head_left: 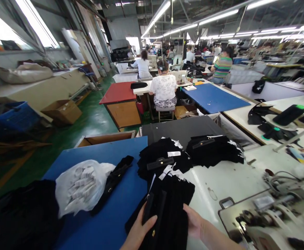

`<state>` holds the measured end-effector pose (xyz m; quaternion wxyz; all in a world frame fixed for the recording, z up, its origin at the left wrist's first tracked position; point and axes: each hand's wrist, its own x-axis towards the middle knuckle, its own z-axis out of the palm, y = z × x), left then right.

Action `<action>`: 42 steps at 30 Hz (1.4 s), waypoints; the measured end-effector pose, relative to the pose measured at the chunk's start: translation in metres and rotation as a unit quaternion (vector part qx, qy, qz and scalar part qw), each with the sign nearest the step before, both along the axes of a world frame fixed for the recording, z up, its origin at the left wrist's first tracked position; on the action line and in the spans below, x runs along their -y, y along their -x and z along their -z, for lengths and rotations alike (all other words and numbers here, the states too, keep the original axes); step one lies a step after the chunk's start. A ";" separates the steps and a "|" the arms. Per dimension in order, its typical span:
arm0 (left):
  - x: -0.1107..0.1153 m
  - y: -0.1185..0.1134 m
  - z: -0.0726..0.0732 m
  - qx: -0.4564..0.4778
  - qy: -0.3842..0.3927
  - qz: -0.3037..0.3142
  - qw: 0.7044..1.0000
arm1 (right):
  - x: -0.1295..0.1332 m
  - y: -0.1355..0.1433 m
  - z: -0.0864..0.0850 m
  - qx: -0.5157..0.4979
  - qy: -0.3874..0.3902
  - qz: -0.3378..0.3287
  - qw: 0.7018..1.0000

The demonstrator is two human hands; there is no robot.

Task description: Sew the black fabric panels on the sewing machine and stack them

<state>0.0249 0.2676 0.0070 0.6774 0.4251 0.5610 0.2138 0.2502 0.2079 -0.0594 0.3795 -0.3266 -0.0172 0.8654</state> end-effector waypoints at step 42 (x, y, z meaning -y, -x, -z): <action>0.191 0.138 -0.001 -0.128 0.054 -0.206 0.969 | 0.073 0.119 -0.042 0.278 -0.017 -0.267 0.922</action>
